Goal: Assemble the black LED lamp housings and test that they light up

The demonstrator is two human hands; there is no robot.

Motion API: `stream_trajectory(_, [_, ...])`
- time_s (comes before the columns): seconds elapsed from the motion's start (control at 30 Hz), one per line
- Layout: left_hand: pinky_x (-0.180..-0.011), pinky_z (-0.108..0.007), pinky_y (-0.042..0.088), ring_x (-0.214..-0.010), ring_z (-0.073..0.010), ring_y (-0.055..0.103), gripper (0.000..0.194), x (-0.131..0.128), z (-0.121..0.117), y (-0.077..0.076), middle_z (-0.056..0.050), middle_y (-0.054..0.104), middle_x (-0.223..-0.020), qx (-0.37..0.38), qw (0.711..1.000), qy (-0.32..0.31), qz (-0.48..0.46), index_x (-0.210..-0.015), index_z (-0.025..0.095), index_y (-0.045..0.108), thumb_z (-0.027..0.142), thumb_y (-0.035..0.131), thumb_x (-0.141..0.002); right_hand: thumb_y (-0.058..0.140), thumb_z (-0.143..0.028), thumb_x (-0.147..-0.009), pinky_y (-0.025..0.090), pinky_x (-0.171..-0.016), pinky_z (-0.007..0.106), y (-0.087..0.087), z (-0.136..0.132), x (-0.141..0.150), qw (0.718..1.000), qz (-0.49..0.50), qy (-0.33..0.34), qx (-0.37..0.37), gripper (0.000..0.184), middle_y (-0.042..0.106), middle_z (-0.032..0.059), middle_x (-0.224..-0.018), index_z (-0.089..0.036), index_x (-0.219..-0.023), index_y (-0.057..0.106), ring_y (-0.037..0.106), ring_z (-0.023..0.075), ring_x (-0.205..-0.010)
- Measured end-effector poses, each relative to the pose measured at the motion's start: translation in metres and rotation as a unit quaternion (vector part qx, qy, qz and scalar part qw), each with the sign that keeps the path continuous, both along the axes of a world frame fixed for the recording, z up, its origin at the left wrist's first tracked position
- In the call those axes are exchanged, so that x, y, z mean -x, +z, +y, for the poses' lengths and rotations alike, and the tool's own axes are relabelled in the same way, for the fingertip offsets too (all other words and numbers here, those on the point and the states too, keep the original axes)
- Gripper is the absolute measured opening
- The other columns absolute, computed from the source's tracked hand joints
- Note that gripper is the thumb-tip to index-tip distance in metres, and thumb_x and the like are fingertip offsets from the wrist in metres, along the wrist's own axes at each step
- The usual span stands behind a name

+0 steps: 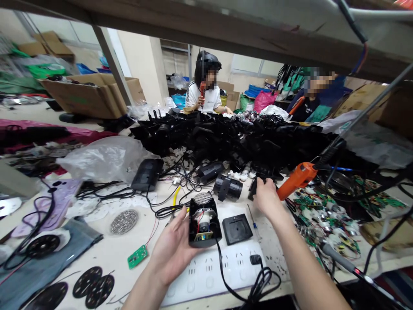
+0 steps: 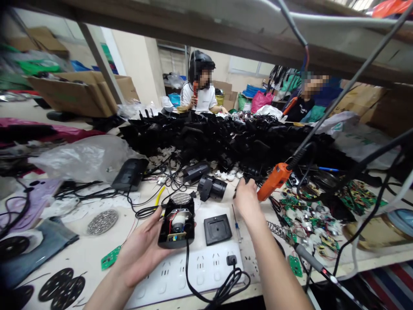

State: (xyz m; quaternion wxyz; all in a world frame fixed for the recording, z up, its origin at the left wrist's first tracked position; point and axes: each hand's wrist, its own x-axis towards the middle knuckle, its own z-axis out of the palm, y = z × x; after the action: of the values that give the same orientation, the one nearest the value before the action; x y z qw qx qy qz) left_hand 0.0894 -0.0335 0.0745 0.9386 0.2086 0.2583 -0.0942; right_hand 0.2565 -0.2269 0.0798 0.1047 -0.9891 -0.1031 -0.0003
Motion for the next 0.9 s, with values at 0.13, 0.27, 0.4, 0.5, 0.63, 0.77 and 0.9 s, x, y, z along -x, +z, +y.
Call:
stream_trajectory(0.13, [-0.081, -0.043, 0.057, -0.087, -0.0269, 0.072, 0.043, 0.001, -0.001, -0.003, -0.016, 0.074, -0.104, -0.001, 1.0, -0.004, 0.011, -0.126, 0.008, 0.057, 0.037, 0.045, -0.098, 0.068, -0.024, -0.087, 0.049, -0.092, 0.047, -0.017, 0.004, -0.039, 0.992, 0.078, -0.048, 0.084, 0.043, 0.052, 0.0141, -0.129, -0.013, -0.126, 0.054, 0.054, 0.03, -0.115])
stream_trajectory(0.27, [-0.084, -0.043, 0.056, -0.083, -0.0254, 0.073, 0.039, 0.003, 0.001, -0.003, -0.013, 0.076, -0.094, -0.009, 0.999, 0.013, 0.042, -0.125, 0.008, 0.058, 0.034, 0.046, -0.098, 0.065, -0.035, -0.09, 0.046, -0.096, 0.049, -0.016, -0.003, -0.056, 0.983, 0.13, -0.028, 0.125, 0.043, 0.051, 0.0115, -0.133, -0.017, -0.127, 0.054, 0.052, 0.0289, -0.118])
stream_trajectory(0.4, [-0.082, -0.044, 0.056, -0.079, -0.0252, 0.072, 0.035, 0.002, 0.0, -0.001, -0.011, 0.076, -0.088, -0.009, 0.998, 0.014, 0.055, -0.12, 0.009, 0.06, 0.031, 0.046, -0.098, 0.068, -0.038, -0.086, 0.044, -0.097, 0.05, -0.011, -0.016, -0.062, 0.978, 0.157, 0.008, 0.134, 0.054, 0.049, 0.0117, -0.135, -0.019, -0.133, 0.05, 0.051, 0.0298, -0.118])
stream_trajectory(0.5, [-0.082, -0.043, 0.056, -0.079, -0.0252, 0.072, 0.033, 0.0, -0.002, -0.002, -0.01, 0.075, -0.087, 0.01, 0.999, 0.001, 0.045, -0.114, 0.01, 0.063, 0.033, 0.048, -0.097, 0.078, -0.038, -0.074, 0.043, -0.096, 0.046, -0.012, -0.02, -0.059, 0.979, 0.153, 0.02, 0.13, 0.075, 0.048, 0.0131, -0.134, -0.02, -0.139, 0.046, 0.05, 0.0322, -0.119])
stream_trajectory(0.63, [-0.08, -0.044, 0.055, -0.081, -0.0263, 0.072, 0.033, -0.004, -0.004, -0.003, -0.011, 0.075, -0.088, 0.017, 0.999, -0.011, 0.041, -0.112, 0.01, 0.063, 0.035, 0.048, -0.096, 0.08, -0.04, -0.063, 0.044, -0.09, 0.038, -0.013, -0.019, -0.047, 0.989, 0.099, 0.017, 0.109, 0.086, 0.049, 0.0161, -0.125, -0.017, -0.14, 0.049, 0.049, 0.0363, -0.116])
stream_trajectory(0.77, [-0.081, -0.043, 0.054, -0.085, -0.027, 0.071, 0.035, -0.004, -0.005, -0.004, -0.012, 0.075, -0.09, 0.017, 0.999, -0.016, 0.047, -0.114, 0.012, 0.063, 0.038, 0.049, -0.095, 0.074, -0.036, -0.067, 0.041, -0.095, 0.045, -0.001, -0.019, -0.028, 0.995, 0.004, 0.007, 0.095, 0.082, 0.043, 0.0199, -0.124, -0.012, -0.14, 0.046, 0.044, 0.0409, -0.116])
stream_trajectory(0.9, [-0.076, -0.04, 0.054, -0.082, -0.026, 0.071, 0.036, -0.005, -0.007, -0.007, -0.01, 0.075, -0.087, 0.008, 0.998, -0.02, 0.052, -0.112, 0.014, 0.064, 0.043, 0.051, -0.094, 0.066, -0.028, -0.071, 0.036, -0.101, 0.055, 0.018, -0.018, -0.009, 0.984, -0.168, 0.053, 0.038, 0.078, 0.033, 0.021, -0.136, -0.015, -0.143, 0.039, 0.033, 0.0429, -0.126])
